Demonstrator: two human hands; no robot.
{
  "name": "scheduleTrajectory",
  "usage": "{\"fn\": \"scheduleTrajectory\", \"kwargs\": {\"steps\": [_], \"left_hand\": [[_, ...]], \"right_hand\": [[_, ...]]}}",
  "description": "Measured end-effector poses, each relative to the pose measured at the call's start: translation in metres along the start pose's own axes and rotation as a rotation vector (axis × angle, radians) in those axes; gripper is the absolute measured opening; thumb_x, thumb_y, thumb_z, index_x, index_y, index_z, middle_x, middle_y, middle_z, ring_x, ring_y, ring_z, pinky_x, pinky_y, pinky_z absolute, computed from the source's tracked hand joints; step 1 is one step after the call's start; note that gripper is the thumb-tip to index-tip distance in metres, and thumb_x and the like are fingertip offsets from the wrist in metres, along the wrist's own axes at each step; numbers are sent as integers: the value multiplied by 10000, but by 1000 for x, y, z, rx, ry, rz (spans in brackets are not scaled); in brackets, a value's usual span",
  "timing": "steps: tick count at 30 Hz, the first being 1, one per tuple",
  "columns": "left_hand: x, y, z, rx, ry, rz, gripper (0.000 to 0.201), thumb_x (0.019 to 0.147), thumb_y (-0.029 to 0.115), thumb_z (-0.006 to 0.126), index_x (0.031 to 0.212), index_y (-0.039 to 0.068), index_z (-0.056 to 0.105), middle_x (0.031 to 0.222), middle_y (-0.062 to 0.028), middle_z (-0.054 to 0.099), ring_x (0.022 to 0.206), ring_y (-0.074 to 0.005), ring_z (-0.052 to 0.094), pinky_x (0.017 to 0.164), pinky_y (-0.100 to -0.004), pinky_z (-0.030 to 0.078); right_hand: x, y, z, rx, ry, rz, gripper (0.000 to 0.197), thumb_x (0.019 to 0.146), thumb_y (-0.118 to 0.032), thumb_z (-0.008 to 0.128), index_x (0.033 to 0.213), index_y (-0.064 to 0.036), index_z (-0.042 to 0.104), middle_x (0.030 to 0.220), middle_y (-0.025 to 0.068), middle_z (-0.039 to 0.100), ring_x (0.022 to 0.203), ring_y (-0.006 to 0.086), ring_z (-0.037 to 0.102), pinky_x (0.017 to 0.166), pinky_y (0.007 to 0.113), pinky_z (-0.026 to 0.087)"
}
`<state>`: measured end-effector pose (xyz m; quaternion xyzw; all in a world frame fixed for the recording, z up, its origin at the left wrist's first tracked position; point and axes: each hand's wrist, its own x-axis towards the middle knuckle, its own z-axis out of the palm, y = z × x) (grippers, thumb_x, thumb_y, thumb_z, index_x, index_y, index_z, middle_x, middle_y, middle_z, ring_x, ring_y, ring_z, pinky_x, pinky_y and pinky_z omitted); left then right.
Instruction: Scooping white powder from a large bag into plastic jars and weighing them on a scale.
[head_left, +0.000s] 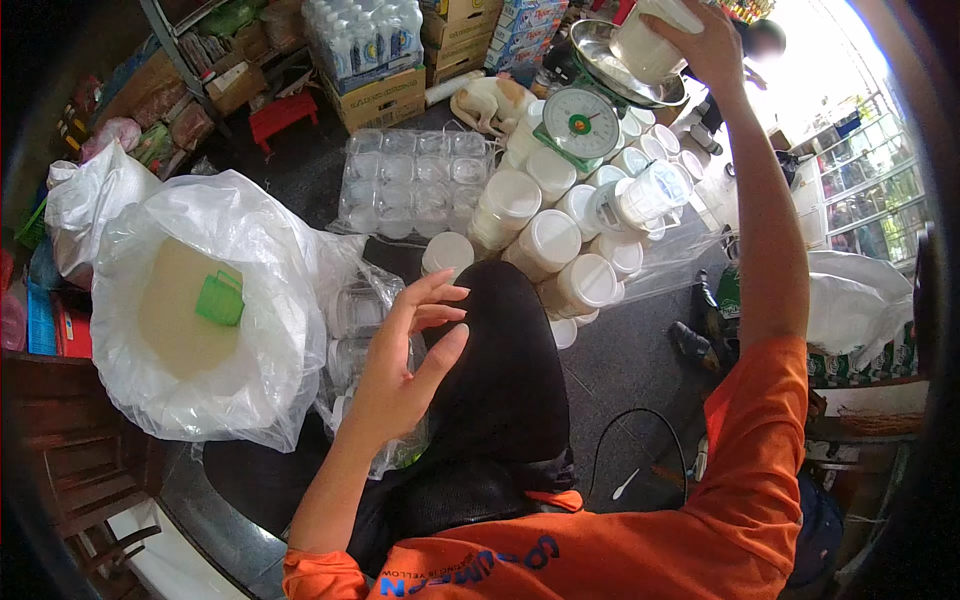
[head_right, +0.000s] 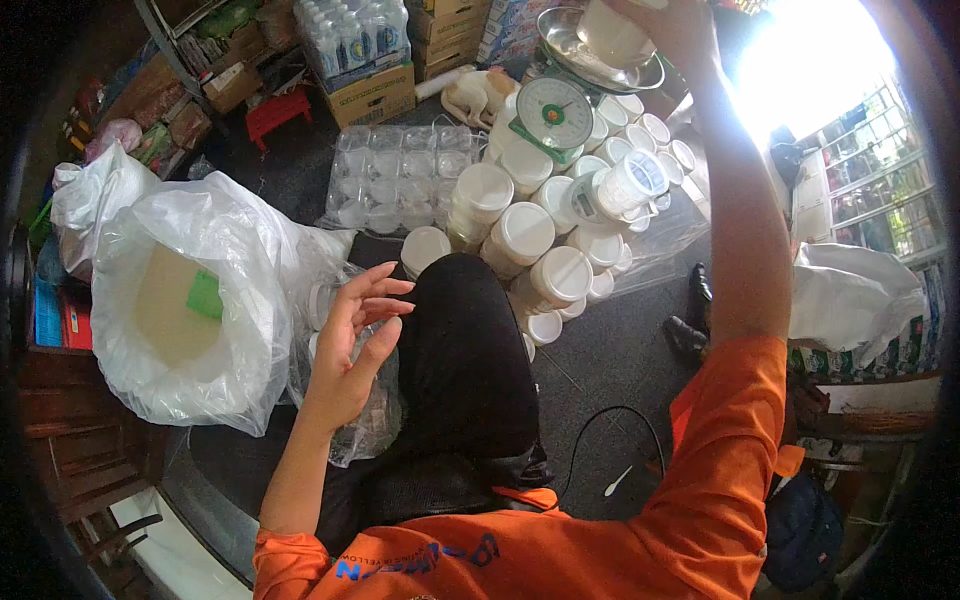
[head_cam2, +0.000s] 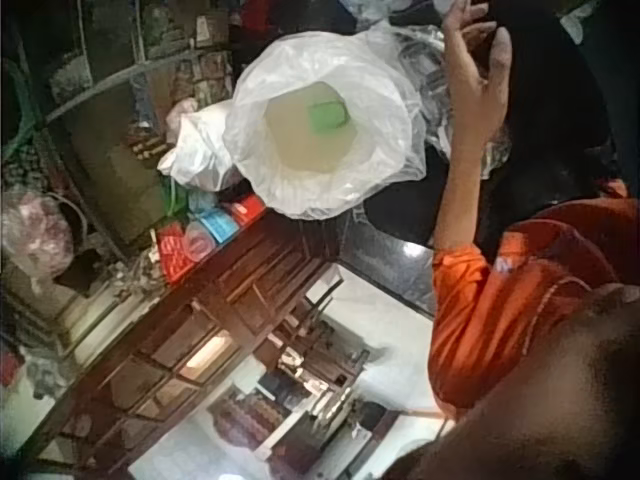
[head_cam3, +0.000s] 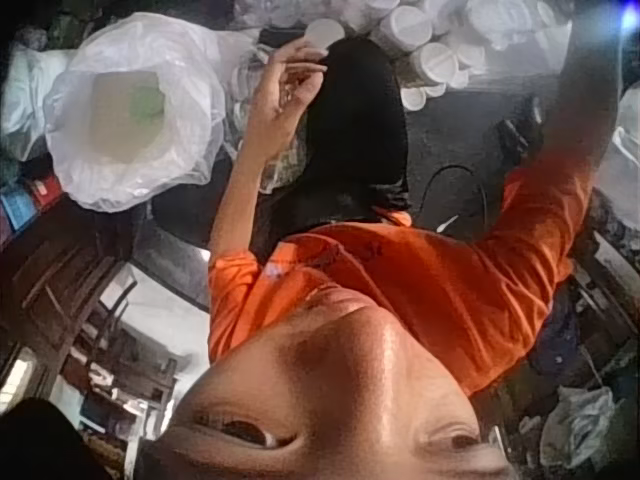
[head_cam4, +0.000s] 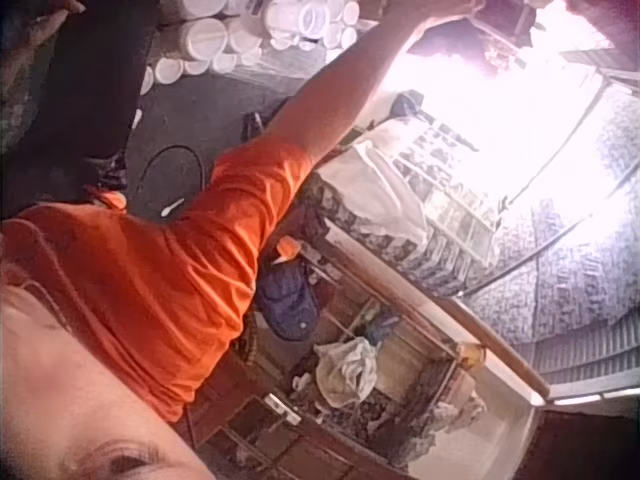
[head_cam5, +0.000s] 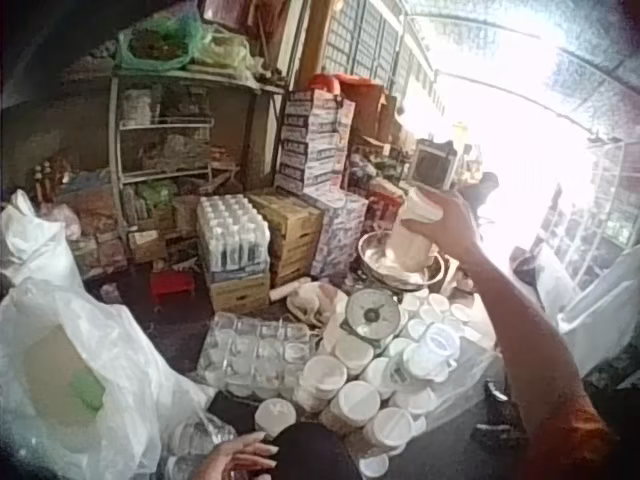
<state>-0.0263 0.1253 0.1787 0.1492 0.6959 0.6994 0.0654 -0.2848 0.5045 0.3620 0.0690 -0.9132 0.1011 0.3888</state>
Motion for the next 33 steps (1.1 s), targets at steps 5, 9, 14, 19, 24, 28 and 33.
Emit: {"fn": "scheduleTrajectory", "kwargs": {"steps": [5, 9, 14, 19, 24, 28, 33], "left_hand": [[-4, 4, 2, 63, 19, -3, 538, 1034, 204, 648, 1525, 56, 486, 1380, -136, 636, 1226, -224, 650, 1124, -400, 458], [4, 3, 12, 185, 21, 70, 700, 944, 210, 785, 1541, 39, 463, 1428, -148, 602, 1307, -259, 600, 1141, -409, 449], [17, -4, 33, 452, 104, 224, 1056, 764, 311, 961, 1596, 34, 372, 1548, -204, 487, 1429, -364, 504, 1182, -462, 415], [26, -38, 36, 363, 98, 350, 1194, 659, 357, 1003, 1589, 18, 336, 1543, -243, 484, 1433, -429, 497, 1175, -492, 428], [24, -42, 35, 365, 161, 400, 1076, 703, 362, 967, 1542, 12, 392, 1452, -246, 565, 1340, -444, 578, 1113, -503, 484], [32, -36, 37, 362, 123, 369, 1050, 722, 379, 954, 1531, 3, 399, 1441, -248, 570, 1328, -438, 587, 1101, -501, 493], [39, -42, 31, 453, 129, 455, 1087, 671, 355, 961, 1518, -14, 389, 1391, -244, 577, 1252, -454, 599, 1062, -503, 501]], "right_hand": [[-33, -43, -43, -80, -33, -104, 835, 743, -326, 938, 1462, -65, 603, 1324, 209, 650, 1225, 359, 634, 1085, 464, 503], [-120, -76, -53, 142, -175, -324, 716, 759, -192, 939, 1421, -102, 681, 1408, 125, 654, 1225, 265, 666, 1042, 400, 545], [-218, -149, -54, 497, -400, -181, 842, 635, -286, 969, 1430, -202, 703, 1421, 220, 603, 1246, 399, 665, 1010, 464, 568], [-269, -182, -36, 514, -424, -155, 833, 671, -364, 942, 1448, -213, 685, 1472, 218, 568, 1287, 432, 622, 1027, 492, 550], [-258, -190, -40, 420, -448, -271, 730, 787, -430, 853, 1462, -218, 670, 1473, 205, 563, 1305, 407, 612, 1061, 482, 515], [-263, -209, -51, 160, -385, -199, 684, 865, -422, 800, 1471, -144, 646, 1464, 241, 558, 1257, 421, 631, 987, 476, 545], [-233, -228, -95, 53, -768, 134, 691, 889, -437, 793, 1416, -19, 631, 1275, 293, 640, 1141, 393, 683, 893, 471, 551]]}}
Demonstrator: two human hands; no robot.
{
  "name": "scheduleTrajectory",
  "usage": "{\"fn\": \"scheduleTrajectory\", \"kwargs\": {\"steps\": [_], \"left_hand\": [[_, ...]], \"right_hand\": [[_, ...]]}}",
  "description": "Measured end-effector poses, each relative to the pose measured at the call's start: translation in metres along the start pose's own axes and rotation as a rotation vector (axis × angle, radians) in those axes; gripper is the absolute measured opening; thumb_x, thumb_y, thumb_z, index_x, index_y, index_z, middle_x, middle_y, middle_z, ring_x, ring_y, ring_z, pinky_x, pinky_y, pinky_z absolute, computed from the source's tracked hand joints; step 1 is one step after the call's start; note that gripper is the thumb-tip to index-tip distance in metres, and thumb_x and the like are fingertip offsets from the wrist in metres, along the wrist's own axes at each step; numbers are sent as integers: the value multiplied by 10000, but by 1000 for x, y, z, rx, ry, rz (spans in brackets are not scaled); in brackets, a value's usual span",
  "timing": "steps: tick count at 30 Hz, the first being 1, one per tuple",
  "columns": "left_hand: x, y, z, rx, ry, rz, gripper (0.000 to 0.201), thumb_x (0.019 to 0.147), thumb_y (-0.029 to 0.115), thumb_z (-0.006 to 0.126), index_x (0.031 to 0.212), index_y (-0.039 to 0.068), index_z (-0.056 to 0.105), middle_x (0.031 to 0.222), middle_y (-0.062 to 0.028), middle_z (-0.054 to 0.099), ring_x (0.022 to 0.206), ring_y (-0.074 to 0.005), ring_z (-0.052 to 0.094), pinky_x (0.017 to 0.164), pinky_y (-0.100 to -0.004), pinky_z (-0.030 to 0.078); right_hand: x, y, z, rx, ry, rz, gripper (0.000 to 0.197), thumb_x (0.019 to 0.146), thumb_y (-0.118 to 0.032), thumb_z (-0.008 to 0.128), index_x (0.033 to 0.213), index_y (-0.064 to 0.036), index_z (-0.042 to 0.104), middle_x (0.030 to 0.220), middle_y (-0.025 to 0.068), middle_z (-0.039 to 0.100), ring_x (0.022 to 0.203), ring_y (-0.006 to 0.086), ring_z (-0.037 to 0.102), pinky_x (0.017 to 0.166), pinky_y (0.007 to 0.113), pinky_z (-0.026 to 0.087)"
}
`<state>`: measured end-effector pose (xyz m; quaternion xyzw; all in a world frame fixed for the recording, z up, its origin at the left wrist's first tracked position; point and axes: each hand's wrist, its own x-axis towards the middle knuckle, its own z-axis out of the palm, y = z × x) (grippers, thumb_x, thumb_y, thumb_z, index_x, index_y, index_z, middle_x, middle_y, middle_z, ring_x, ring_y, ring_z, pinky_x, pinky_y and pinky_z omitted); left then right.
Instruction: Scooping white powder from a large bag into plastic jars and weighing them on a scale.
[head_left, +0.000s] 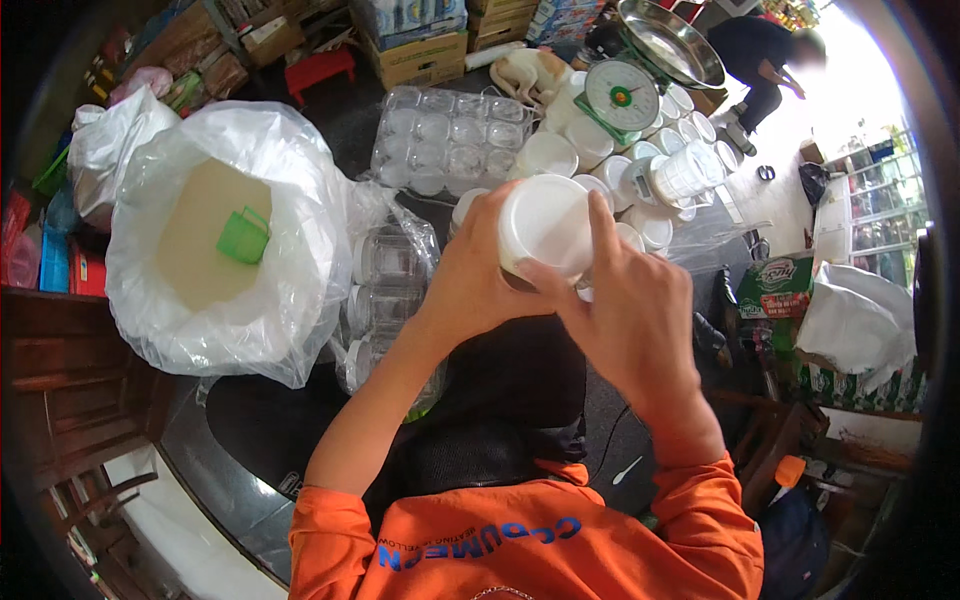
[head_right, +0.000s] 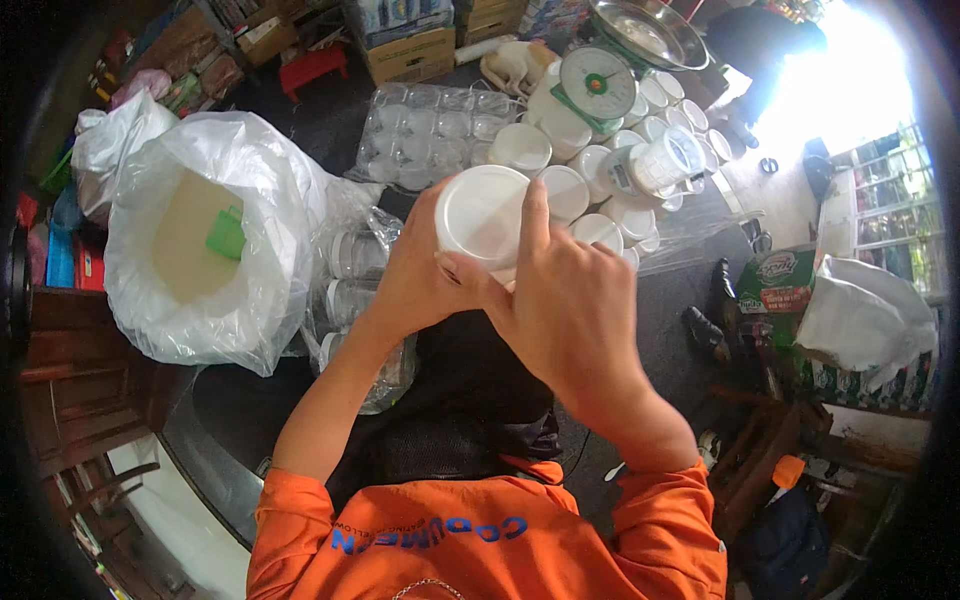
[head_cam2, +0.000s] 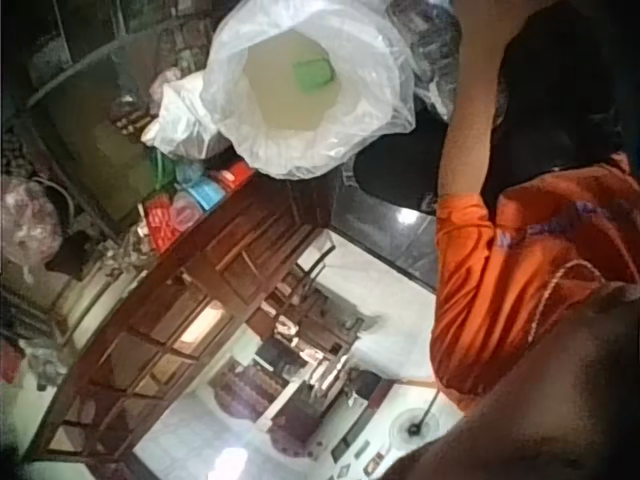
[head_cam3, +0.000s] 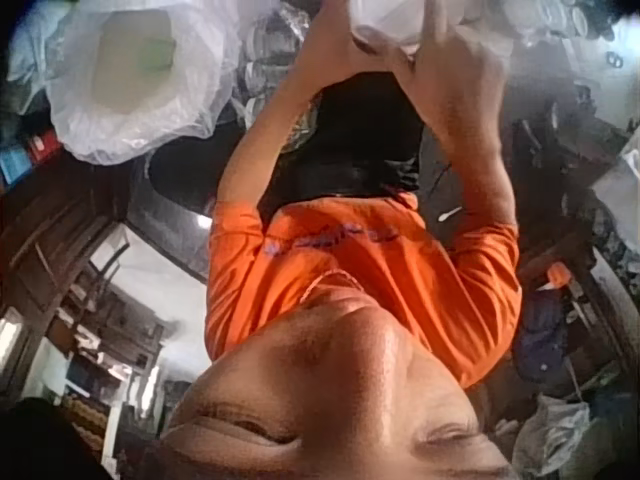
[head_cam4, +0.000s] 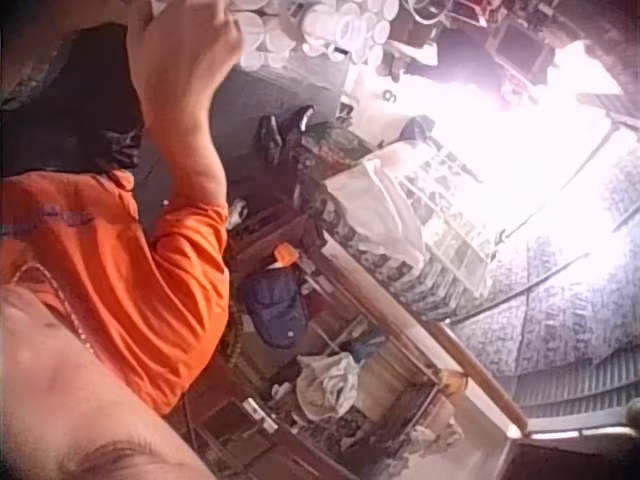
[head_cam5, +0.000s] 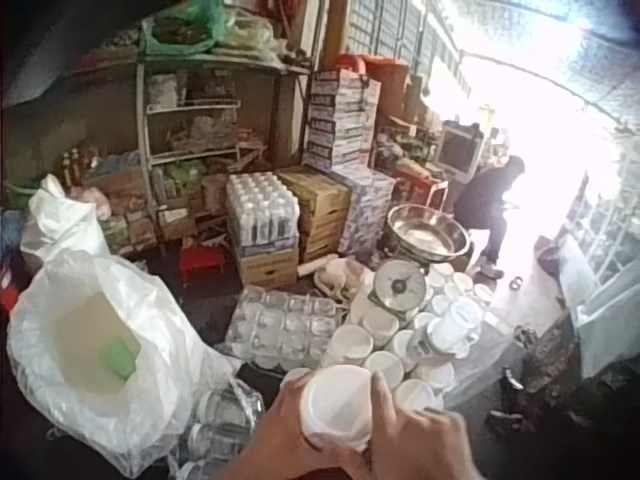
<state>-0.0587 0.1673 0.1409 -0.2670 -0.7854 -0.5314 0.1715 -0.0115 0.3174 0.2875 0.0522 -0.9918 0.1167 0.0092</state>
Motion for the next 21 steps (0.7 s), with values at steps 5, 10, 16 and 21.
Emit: {"fn": "scheduleTrajectory", "kwargs": {"steps": [5, 10, 16, 21], "left_hand": [[7, 12, -1, -54, -38, -27, 1079, 649, 319, 963, 1511, -6, 402, 1402, -234, 571, 1269, -449, 588, 1072, -515, 492], [6, 10, 1, -57, -86, -8, 1128, 603, 284, 967, 1524, -4, 384, 1418, -235, 560, 1300, -451, 569, 1091, -519, 478], [3, 9, 3, 24, -148, -99, 1170, 617, 325, 995, 1536, -17, 357, 1451, -243, 531, 1331, -457, 548, 1125, -524, 456], [4, 14, 3, 15, -129, -8, 1161, 636, 324, 992, 1540, -18, 350, 1453, -258, 528, 1322, -463, 557, 1104, -514, 479]], "right_hand": [[0, 27, -28, 124, 238, -296, 731, 919, -501, 760, 1413, 9, 589, 1182, 211, 687, 1028, 344, 709, 785, 453, 549], [4, 37, -20, 22, 34, -358, 779, 867, -407, 823, 1490, -34, 542, 1328, 216, 650, 1133, 422, 651, 992, 466, 522], [32, 54, -19, 23, 82, -640, 825, 793, -366, 867, 1484, -55, 541, 1298, 219, 638, 1154, 412, 648, 965, 479, 533], [50, 13, -43, -92, -373, -23, 919, 795, -362, 859, 1593, -168, 449, 1419, 244, 597, 1240, 410, 631, 961, 499, 533]]}}
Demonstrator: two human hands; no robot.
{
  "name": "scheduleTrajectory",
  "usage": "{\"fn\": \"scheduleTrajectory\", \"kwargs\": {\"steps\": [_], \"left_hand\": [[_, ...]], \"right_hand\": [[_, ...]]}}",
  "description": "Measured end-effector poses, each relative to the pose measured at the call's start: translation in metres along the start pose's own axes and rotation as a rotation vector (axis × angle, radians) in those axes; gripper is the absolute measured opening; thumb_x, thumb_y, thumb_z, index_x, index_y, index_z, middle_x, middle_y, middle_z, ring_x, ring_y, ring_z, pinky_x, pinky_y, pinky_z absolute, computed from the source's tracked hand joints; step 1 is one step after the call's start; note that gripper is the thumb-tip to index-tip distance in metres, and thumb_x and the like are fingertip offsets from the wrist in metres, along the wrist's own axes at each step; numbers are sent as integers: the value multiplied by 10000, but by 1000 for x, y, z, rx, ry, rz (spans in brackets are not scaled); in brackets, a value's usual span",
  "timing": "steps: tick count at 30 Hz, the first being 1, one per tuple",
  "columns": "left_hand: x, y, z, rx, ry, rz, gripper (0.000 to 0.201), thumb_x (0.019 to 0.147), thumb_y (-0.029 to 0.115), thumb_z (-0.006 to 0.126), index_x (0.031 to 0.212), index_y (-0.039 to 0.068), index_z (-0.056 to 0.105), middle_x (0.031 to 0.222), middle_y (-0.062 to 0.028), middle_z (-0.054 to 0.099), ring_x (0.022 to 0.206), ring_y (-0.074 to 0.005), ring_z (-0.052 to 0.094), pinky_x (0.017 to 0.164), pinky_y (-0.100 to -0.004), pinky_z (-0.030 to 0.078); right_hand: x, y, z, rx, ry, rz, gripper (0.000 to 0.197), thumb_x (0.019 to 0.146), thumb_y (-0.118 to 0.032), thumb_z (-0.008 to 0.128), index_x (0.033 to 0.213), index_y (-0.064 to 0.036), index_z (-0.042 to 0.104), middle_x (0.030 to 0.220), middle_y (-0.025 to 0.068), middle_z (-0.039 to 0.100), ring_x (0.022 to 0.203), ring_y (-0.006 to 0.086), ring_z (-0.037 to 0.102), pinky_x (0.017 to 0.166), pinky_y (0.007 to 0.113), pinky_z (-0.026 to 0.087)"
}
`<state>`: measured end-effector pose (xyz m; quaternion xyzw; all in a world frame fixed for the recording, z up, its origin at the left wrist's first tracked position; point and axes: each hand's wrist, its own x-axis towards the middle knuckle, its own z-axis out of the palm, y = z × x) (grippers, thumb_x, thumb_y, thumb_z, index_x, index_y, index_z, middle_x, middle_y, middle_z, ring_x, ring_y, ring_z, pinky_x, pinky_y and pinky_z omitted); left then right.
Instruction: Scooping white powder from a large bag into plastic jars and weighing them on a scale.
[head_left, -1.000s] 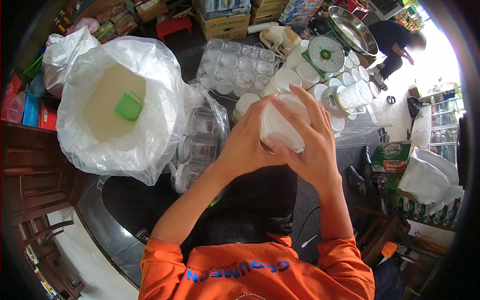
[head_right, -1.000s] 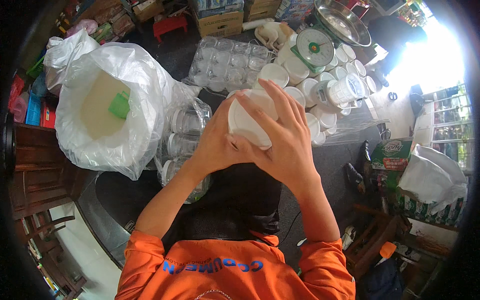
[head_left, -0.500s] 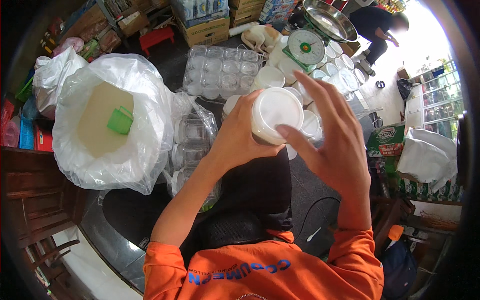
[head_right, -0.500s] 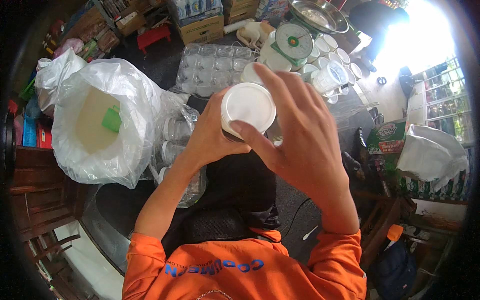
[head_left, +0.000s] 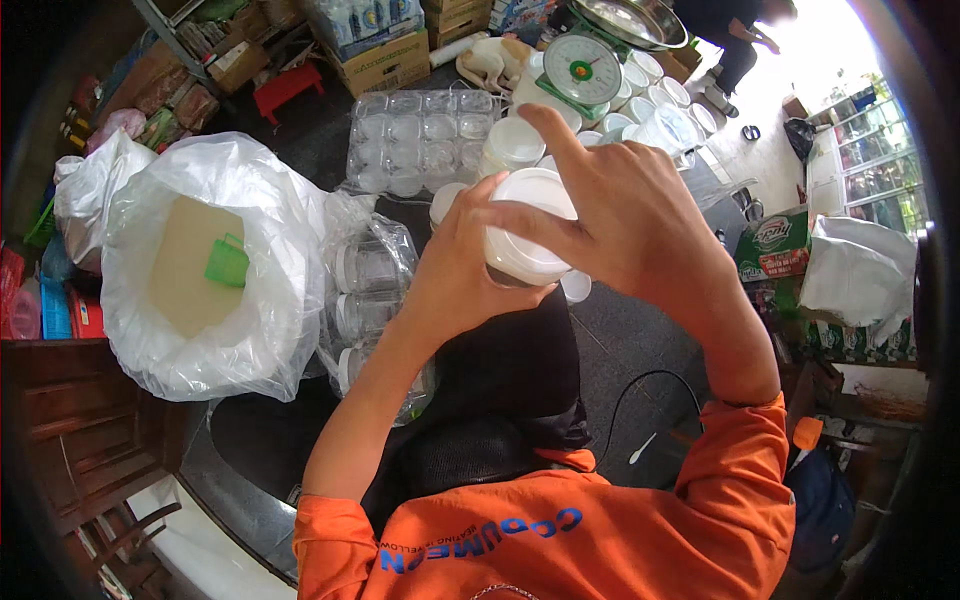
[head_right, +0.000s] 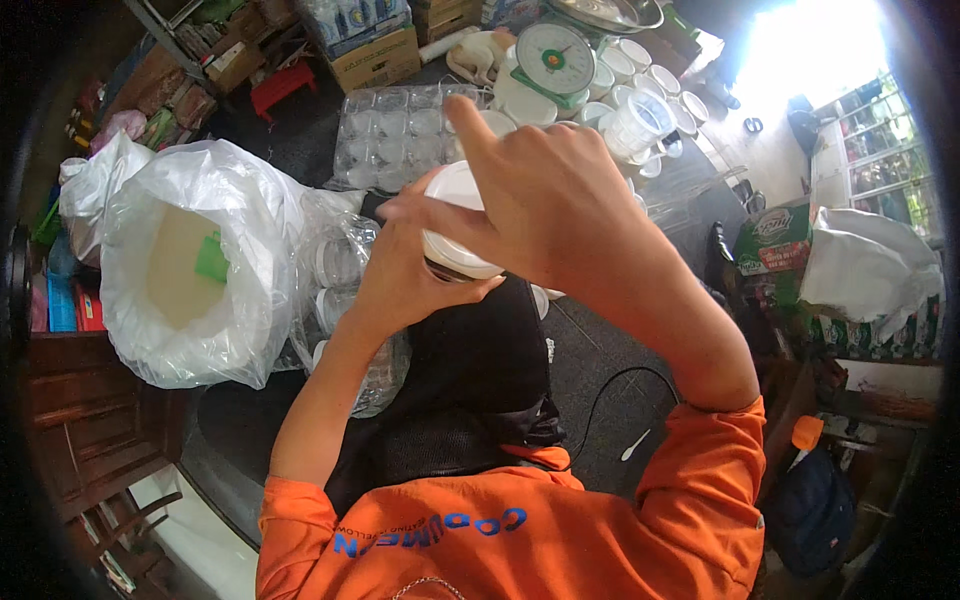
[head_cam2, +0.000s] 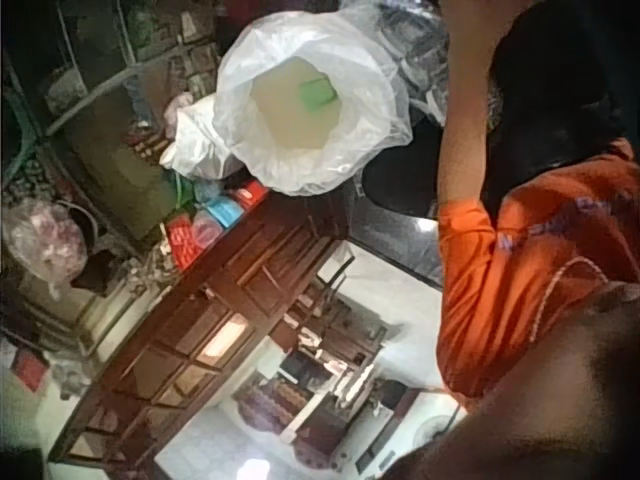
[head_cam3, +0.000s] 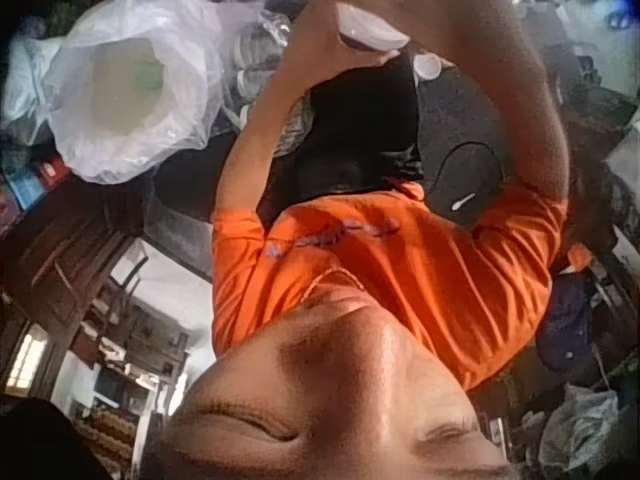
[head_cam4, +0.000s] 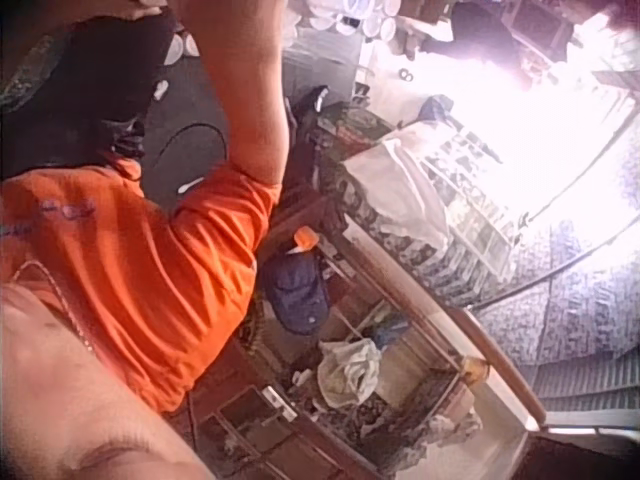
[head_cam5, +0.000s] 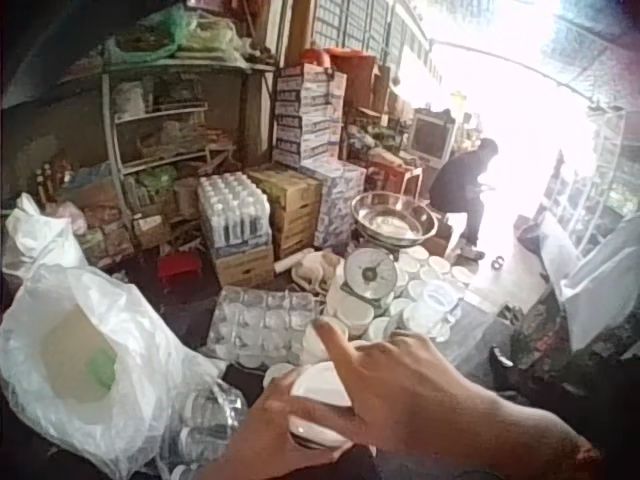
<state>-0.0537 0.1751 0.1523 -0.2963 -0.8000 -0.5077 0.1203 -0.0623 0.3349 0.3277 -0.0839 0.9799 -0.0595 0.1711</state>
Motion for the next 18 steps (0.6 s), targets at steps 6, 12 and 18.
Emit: {"fn": "scheduleTrajectory", "kwargs": {"steps": [6, 12, 18], "left_hand": [[9, 0, 2, -18, -83, -61, 1155, 628, 342, 981, 1528, -16, 352, 1434, -270, 538, 1297, -472, 573, 1084, -519, 489], [6, -3, 6, 5, -84, 28, 1143, 629, 320, 969, 1531, -6, 348, 1423, -270, 542, 1297, -482, 567, 1092, -521, 483], [-1, 0, 3, -41, -71, -80, 1134, 627, 317, 971, 1533, -6, 370, 1445, -266, 538, 1321, -475, 558, 1102, -519, 478]], "right_hand": [[-3, 40, 27, 42, 358, -698, 935, 803, -425, 842, 1592, -126, 438, 1306, 215, 678, 1120, 392, 697, 944, 487, 539], [-8, 43, 27, 31, 169, -313, 914, 762, -414, 865, 1561, -168, 497, 1234, 182, 648, 1082, 393, 690, 964, 475, 540], [-5, 48, 53, -11, 376, -468, 832, 786, -501, 826, 1493, -149, 564, 1165, 172, 643, 1004, 396, 706, 863, 466, 567]]}}
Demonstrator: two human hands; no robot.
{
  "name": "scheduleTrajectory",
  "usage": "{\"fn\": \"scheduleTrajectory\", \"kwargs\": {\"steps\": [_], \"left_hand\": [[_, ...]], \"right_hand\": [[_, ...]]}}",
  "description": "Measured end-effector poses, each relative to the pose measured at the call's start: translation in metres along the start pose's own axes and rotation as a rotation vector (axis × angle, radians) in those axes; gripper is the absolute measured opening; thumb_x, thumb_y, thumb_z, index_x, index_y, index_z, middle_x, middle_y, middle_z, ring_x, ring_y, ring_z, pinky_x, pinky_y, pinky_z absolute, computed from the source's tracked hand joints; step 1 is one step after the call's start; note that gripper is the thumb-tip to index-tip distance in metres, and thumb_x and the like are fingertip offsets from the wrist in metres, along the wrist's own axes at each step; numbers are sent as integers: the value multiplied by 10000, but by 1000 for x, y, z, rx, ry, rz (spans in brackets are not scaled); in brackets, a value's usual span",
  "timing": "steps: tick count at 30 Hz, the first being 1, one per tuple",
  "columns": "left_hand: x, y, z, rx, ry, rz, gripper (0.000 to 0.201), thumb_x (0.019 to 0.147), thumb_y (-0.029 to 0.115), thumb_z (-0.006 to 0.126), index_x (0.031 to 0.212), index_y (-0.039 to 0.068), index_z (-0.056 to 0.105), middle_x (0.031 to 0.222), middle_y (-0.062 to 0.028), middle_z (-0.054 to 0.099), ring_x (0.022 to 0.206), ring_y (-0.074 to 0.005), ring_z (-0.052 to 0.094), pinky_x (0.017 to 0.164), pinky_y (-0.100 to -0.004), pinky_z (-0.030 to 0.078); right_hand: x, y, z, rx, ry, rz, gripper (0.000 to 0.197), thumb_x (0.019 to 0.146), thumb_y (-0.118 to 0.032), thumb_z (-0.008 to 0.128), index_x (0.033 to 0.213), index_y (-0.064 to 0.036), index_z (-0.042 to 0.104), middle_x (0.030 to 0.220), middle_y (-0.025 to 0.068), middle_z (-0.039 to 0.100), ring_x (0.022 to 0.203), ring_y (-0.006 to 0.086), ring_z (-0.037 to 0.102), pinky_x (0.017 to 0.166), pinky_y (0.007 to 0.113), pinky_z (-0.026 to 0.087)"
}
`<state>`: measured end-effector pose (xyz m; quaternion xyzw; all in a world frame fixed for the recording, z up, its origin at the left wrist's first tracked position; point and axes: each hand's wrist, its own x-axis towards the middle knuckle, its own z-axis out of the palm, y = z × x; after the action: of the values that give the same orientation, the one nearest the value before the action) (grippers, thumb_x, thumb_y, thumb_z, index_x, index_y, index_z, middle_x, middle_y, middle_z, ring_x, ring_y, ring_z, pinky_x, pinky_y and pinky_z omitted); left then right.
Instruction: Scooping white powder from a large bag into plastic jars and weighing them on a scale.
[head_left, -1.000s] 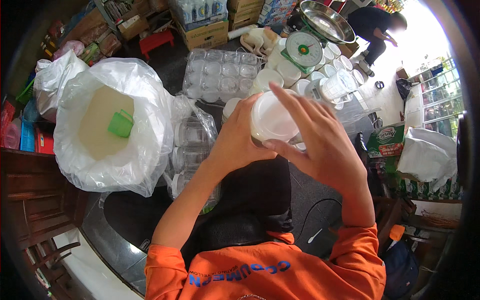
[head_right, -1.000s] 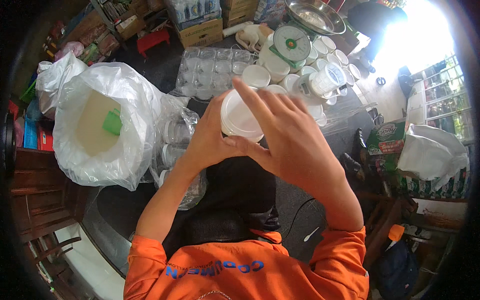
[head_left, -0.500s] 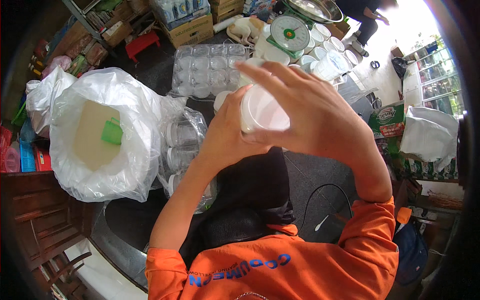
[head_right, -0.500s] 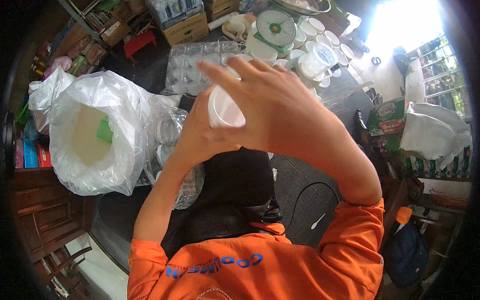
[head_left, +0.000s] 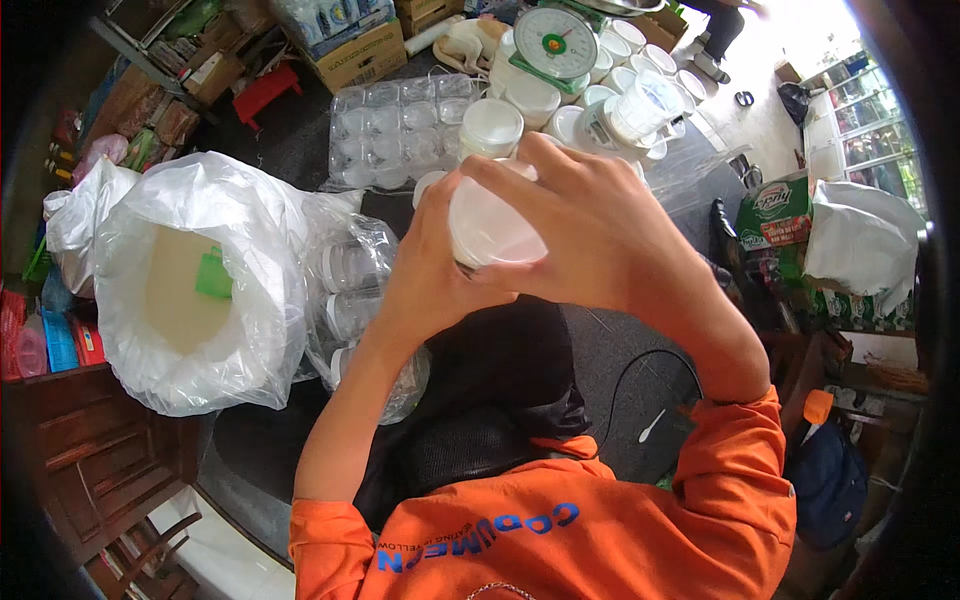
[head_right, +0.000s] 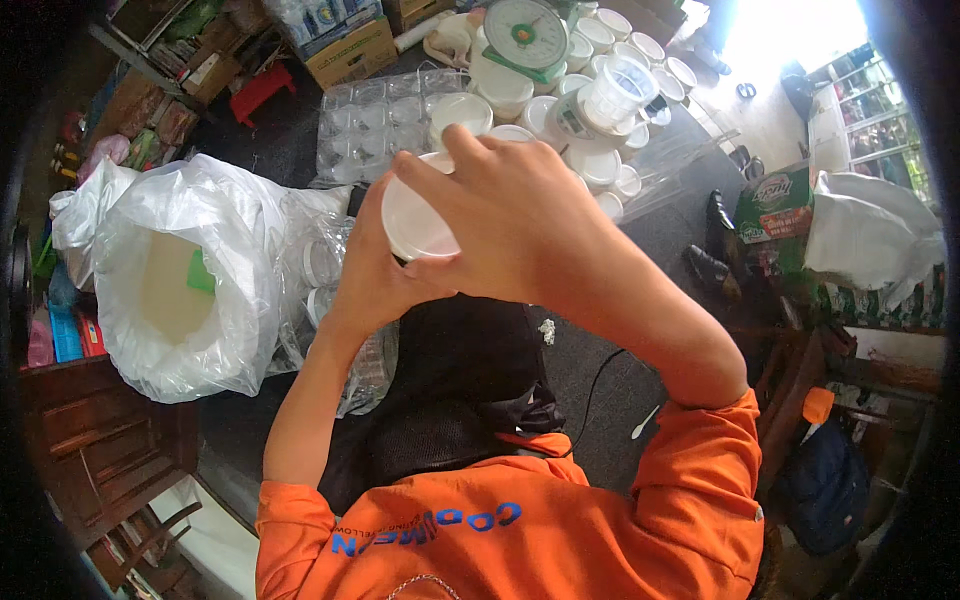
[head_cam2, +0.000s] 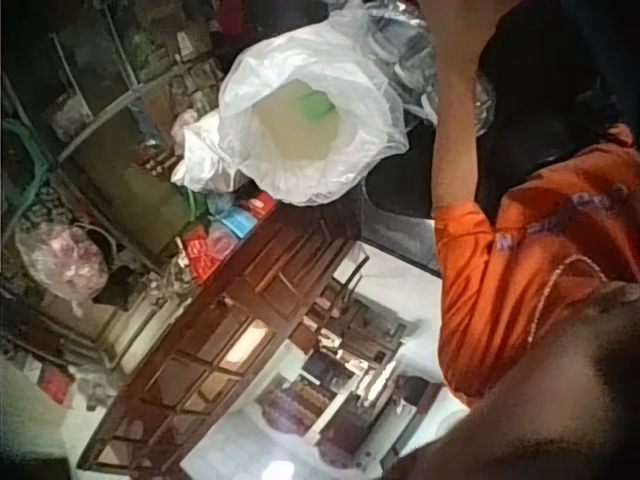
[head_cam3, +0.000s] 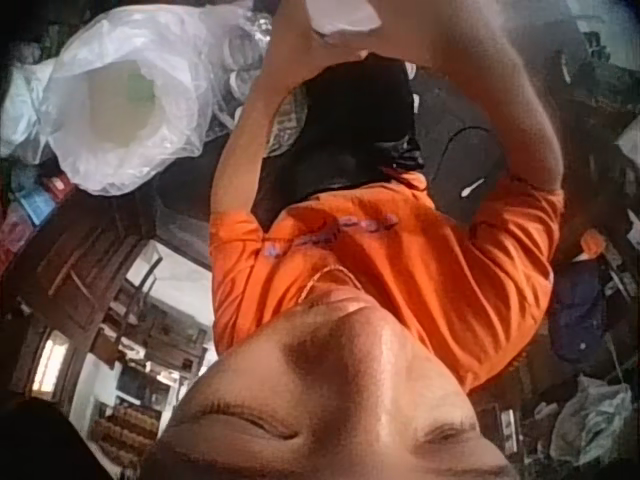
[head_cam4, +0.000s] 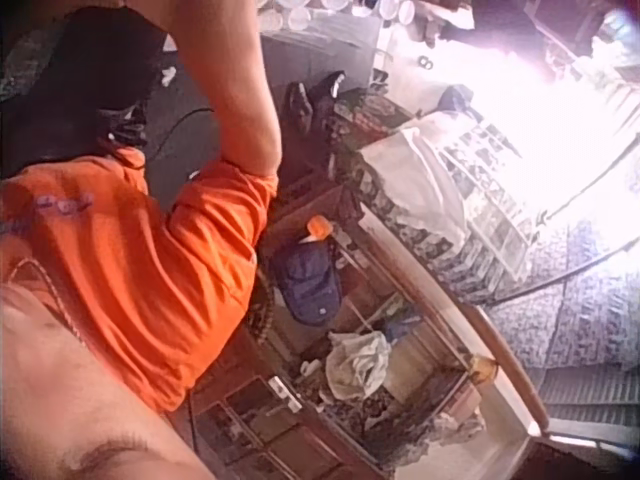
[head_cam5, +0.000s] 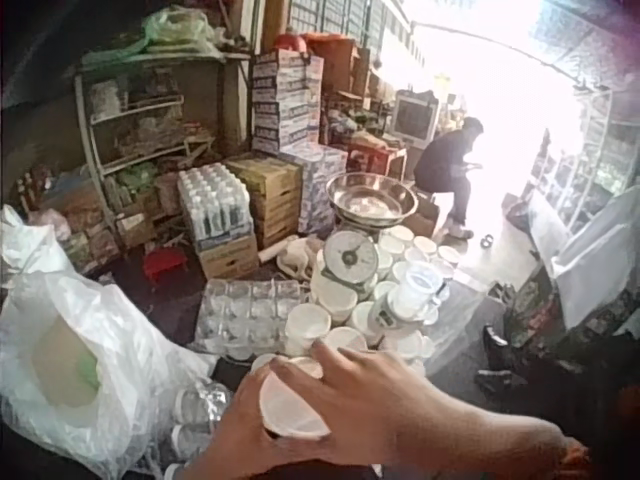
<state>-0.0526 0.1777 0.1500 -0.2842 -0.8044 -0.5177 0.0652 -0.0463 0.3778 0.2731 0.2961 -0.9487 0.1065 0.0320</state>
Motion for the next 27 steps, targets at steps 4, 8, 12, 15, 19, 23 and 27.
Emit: {"fn": "scheduleTrajectory", "kwargs": {"steps": [4, 8, 12, 15, 19, 23, 27], "left_hand": [[0, 3, 5, -64, 39, -64, 1125, 659, 360, 976, 1536, -2, 372, 1462, -253, 542, 1363, -454, 543, 1113, -504, 476], [-3, 25, 9, 70, -13, -69, 1174, 682, 431, 976, 1576, 8, 343, 1531, -247, 496, 1412, -442, 518, 1142, -496, 464], [-6, 55, 14, 133, -141, -7, 1294, 660, 349, 1010, 1655, 32, 246, 1541, -218, 498, 1432, -373, 524, 1162, -455, 449], [-6, 63, 8, 53, -272, -25, 1168, 728, 349, 978, 1648, 66, 317, 1582, -201, 455, 1442, -334, 493, 1190, -455, 418], [-8, 53, -4, 96, -184, -79, 758, 890, 222, 845, 1543, 67, 491, 1523, -153, 514, 1349, -301, 577, 1154, -430, 451], [-14, 52, -12, 25, -120, -166, 609, 919, 148, 786, 1479, 70, 560, 1473, -145, 563, 1287, -262, 622, 1113, -406, 480], [-22, 55, -19, 54, -130, -199, 564, 923, 150, 781, 1448, 70, 588, 1448, -132, 585, 1272, -266, 631, 1106, -399, 484]], "right_hand": [[-7, -1, 16, -73, 93, 21, 788, 792, -545, 779, 1417, -95, 615, 1085, 197, 663, 928, 357, 734, 727, 451, 584], [-31, 8, 26, 66, 242, 69, 757, 807, -527, 777, 1438, -159, 580, 1111, 171, 659, 959, 366, 736, 737, 453, 595], [-78, 21, 24, 400, 177, 245, 769, 761, -492, 825, 1426, -193, 581, 1135, 153, 656, 957, 378, 727, 789, 481, 597], [-121, 31, 39, 424, 128, 400, 820, 713, -466, 856, 1424, -167, 578, 1160, 154, 657, 949, 371, 728, 820, 477, 595], [-162, 37, 74, 261, 62, 520, 892, 675, -454, 876, 1425, -94, 553, 1186, 173, 657, 1000, 374, 730, 882, 471, 591], [-177, 63, 157, 113, -139, 560, 948, 650, -454, 892, 1434, -68, 525, 1178, 178, 655, 1048, 370, 721, 921, 471, 585], [-201, 97, 209, 178, -115, 830, 930, 634, -395, 906, 1429, -81, 538, 1251, 156, 628, 1153, 373, 679, 985, 473, 560]]}}
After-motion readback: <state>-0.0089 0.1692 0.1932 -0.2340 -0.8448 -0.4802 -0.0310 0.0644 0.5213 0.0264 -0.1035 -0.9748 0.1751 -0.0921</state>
